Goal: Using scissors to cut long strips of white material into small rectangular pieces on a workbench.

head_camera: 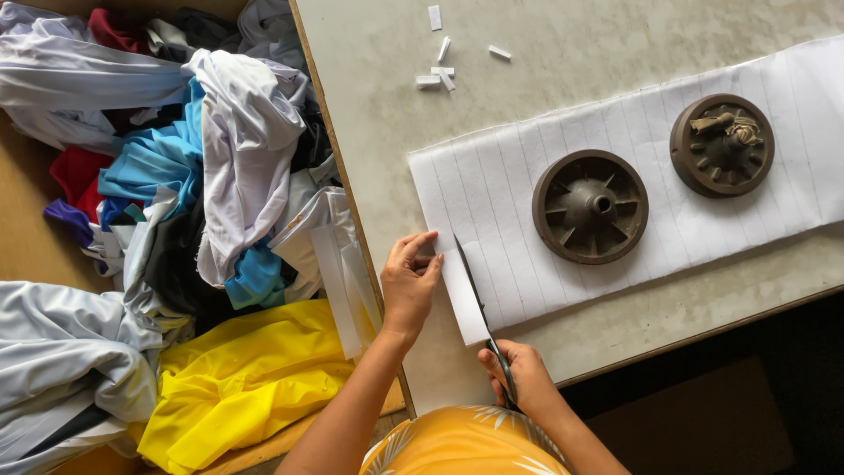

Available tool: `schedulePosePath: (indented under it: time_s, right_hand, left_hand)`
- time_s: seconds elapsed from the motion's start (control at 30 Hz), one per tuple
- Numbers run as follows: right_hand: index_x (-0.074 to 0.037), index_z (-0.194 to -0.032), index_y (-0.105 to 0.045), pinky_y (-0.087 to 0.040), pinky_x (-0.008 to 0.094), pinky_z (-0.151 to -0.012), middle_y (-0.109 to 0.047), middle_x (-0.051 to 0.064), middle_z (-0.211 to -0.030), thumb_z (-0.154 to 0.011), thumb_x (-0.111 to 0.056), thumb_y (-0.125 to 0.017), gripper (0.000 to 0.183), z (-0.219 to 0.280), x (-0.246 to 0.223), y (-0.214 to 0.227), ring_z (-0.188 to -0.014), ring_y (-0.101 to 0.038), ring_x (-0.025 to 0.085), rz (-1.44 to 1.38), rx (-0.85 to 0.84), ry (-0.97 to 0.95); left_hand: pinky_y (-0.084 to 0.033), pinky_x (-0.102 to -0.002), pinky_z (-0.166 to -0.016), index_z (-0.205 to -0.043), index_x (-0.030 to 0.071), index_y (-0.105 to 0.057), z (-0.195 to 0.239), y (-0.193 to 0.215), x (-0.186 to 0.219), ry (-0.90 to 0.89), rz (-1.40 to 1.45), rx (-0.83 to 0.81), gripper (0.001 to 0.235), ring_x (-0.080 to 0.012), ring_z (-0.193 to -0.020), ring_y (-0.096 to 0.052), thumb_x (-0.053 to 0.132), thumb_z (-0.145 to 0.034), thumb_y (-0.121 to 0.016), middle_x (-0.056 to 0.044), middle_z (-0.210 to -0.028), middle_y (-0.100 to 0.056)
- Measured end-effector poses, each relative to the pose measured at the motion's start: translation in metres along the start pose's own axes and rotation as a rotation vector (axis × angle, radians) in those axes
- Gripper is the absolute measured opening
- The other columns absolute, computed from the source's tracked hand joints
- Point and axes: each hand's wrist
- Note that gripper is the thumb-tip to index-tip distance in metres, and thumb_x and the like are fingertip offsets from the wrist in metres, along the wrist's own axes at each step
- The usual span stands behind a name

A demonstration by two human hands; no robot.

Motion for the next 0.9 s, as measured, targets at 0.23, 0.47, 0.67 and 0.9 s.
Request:
schedulePosePath:
  time_s: [0.23, 0.47, 0.67, 0.9]
  right_hand:
    - [-0.006, -0.077, -0.062, -0.044, 0.031, -0.040, -0.050, 0.006, -0.047, -0.086, -0.056, -0.066, 0.051, -0.007, -0.016, -0.002, -0.037, -0.050, 0.017, -0.011, 0.014, -0.006]
    - [-0.007, -0.069, -0.053, -0.044, 0.032, -0.038, -0.048, 0.006, -0.046, -0.085, -0.058, -0.065, 0.055, -0.016, -0.030, -0.003, -0.037, -0.048, 0.018, -0.028, 0.004, 0.026]
    - [-0.008, -0.066, -0.049, -0.046, 0.033, -0.039, -0.049, 0.007, -0.046, -0.085, -0.058, -0.065, 0.056, -0.018, -0.024, -0.003, -0.037, -0.049, 0.019, -0.032, 0.015, 0.016]
    - [-0.008, -0.069, -0.051, -0.046, 0.033, -0.040, -0.049, 0.006, -0.047, -0.085, -0.060, -0.064, 0.056, -0.016, -0.032, -0.004, -0.038, -0.049, 0.018, -0.020, 0.012, -0.007]
  left_hand:
    - [-0.066, -0.023, -0.085, -0.122, 0.009, -0.073, 0.001, 0.000, 0.002, -0.003, 0.010, 0.003, 0.032, -0.0144, -0.084, -0.073, 0.005, -0.090, -0.074, -0.004, -0.118, -0.067]
    - [-0.065, -0.022, -0.081, -0.120, 0.010, -0.074, 0.001, 0.000, 0.002, -0.009, 0.008, 0.000, 0.031, -0.0133, -0.081, -0.071, 0.004, -0.090, -0.073, -0.004, -0.118, -0.066]
    - [-0.068, -0.027, -0.089, -0.120, 0.009, -0.071, -0.027, 0.002, 0.010, -0.020, -0.010, -0.067, 0.031, -0.0222, -0.093, -0.077, 0.010, -0.089, -0.076, -0.011, -0.122, -0.068]
    - [-0.065, -0.022, -0.085, -0.117, 0.011, -0.076, -0.047, 0.002, 0.009, 0.017, -0.002, 0.001, 0.027, -0.0149, -0.085, -0.074, 0.004, -0.090, -0.073, -0.002, -0.115, -0.067]
Point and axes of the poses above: each hand's wrist, its own z-axis away from the middle knuckle, its own y-axis out of the back of the hand, x = y × z
